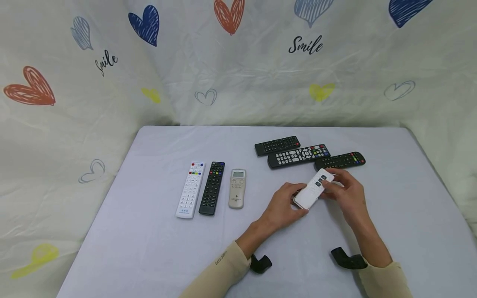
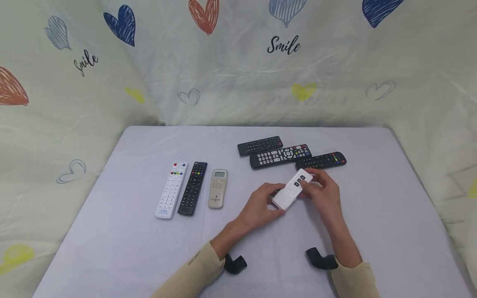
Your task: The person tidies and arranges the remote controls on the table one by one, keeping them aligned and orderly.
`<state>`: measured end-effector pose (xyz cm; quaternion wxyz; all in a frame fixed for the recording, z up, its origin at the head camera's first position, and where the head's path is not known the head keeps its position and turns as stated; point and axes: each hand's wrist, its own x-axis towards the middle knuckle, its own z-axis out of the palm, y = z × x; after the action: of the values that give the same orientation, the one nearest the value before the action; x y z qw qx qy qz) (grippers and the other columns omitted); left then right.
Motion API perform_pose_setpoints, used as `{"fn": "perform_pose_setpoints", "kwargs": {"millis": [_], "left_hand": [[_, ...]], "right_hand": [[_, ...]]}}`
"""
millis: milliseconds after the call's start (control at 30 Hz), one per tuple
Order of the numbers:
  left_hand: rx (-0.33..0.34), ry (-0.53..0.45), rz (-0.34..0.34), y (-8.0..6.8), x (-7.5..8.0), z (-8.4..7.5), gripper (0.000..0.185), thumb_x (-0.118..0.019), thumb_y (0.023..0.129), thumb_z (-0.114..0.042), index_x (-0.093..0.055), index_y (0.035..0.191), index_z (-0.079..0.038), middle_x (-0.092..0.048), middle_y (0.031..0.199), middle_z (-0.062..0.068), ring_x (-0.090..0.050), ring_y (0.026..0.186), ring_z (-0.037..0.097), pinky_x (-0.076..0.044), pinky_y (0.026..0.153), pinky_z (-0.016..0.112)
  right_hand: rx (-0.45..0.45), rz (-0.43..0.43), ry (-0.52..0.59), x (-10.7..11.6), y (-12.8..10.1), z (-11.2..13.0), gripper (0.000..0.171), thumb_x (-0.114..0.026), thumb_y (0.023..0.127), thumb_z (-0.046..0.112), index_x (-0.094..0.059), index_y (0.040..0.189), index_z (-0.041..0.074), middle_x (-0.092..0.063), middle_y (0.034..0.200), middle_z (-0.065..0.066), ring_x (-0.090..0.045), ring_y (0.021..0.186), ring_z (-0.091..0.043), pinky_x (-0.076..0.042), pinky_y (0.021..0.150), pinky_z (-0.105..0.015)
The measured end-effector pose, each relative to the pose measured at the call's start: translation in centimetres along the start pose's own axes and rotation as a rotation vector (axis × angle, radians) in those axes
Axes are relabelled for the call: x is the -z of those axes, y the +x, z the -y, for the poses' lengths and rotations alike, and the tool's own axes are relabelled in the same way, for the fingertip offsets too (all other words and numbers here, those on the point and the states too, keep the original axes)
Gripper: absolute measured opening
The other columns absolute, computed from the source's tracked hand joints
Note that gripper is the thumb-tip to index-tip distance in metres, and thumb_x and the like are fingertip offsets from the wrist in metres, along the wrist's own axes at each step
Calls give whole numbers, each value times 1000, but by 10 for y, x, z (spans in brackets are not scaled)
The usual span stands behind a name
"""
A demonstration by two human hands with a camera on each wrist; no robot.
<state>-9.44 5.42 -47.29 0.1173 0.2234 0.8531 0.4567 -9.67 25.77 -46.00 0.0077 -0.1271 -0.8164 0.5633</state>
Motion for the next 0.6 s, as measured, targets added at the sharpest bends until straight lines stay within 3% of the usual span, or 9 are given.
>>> {"fn": "perform_pose_setpoints", "kwargs": {"millis": [600], "left_hand": [[-2,-35,-36,-11,1,1,70,-87,85,-11,-55,147,-9,-62,133,8,-59,113,5,-52,86,8]], "right_hand": [[-19,50,-5,-4,-2,4,54,-67,102,19,-51,152,7,-56,135,-12,-65,91,-1,-63,77,-23]]}}
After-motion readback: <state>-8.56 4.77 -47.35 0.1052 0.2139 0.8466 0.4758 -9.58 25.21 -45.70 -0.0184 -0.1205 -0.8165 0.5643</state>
